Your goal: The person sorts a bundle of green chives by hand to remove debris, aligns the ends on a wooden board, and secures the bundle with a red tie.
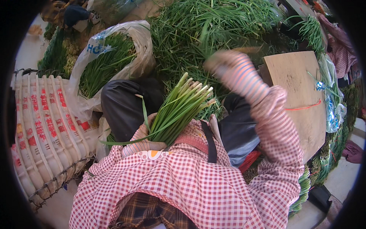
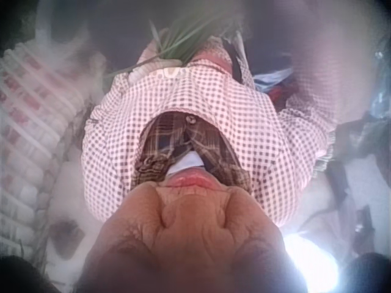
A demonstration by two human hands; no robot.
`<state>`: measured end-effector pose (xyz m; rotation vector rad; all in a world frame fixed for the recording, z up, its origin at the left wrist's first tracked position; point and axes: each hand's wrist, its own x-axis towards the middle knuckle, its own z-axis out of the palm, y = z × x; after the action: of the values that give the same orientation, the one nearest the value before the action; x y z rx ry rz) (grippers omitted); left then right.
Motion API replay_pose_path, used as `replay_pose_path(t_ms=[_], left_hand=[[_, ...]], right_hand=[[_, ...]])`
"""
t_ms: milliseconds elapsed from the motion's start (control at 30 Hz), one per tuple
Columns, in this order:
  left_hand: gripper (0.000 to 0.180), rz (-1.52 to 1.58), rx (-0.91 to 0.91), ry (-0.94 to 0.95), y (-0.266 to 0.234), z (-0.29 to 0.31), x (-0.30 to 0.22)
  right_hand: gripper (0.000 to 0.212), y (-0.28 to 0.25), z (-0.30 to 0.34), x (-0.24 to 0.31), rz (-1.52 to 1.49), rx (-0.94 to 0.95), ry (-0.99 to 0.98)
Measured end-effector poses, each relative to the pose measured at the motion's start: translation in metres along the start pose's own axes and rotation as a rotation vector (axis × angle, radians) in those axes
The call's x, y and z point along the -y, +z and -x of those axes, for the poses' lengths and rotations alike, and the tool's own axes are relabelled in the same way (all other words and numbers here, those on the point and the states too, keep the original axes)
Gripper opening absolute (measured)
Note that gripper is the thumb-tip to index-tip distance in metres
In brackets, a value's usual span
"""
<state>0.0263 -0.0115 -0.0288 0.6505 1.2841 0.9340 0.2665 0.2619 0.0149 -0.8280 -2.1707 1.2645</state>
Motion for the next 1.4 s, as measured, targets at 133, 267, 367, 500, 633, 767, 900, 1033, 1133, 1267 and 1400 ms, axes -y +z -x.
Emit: replay_pose_path(t_ms=[133, 267, 367, 500, 633, 767, 900, 1033, 1133, 1267, 1400], left_hand=[[0.098, 0.118, 0.037, 0.012, 0.011, 0.007, -0.027], [0.102, 0.123, 0.115, 0.025, -0.016, -0.002, 0.018], [0.096, 0.208, 0.063, -0.011, -0.006, 0.007, 0.007], [0.077, 0.205, 0.075, 0.085, -0.007, 0.015, -0.002], [0.076, 0.134, 0.096, 0.102, 0.000, 0.014, -0.009], [0.075, 0.059, 0.104, 0.119, -0.003, 0.010, -0.007], [0.074, -0.029, 0.114, 0.143, -0.007, 0.012, -0.009], [0.073, -0.113, 0.141, 0.180, -0.006, 0.010, -0.007], [0.072, -0.234, 0.149, 0.239, -0.003, 0.007, -0.008], [0.071, -0.485, 0.177, 0.358, -0.003, 0.011, -0.016], [0.070, -0.726, 0.175, 0.451, -0.004, 0.017, -0.012]], right_hand=[[0.040, 0.065, -0.009, 0.072, 0.660, 0.555, 0.247], [0.028, 0.080, -0.014, 0.045, 0.583, 0.666, 0.074], [0.024, 0.080, -0.033, 0.031, 0.759, 0.679, 0.151], [0.020, 0.072, -0.060, -0.003, 0.939, 0.559, 0.201], [0.056, 0.037, -0.072, -0.059, 1.121, 0.577, 0.685], [0.077, 0.030, -0.093, -0.024, 0.867, 0.666, 0.238], [0.061, 0.103, -0.079, 0.032, 0.323, 1.130, -0.349], [0.033, 0.136, -0.054, 0.018, 0.372, 1.219, -0.232], [0.025, 0.115, -0.059, 0.021, 0.347, 1.046, -0.058], [0.028, 0.044, -0.073, -0.071, 0.235, 0.287, 0.256], [0.042, 0.047, -0.058, -0.025, 0.120, 0.784, 0.434]])
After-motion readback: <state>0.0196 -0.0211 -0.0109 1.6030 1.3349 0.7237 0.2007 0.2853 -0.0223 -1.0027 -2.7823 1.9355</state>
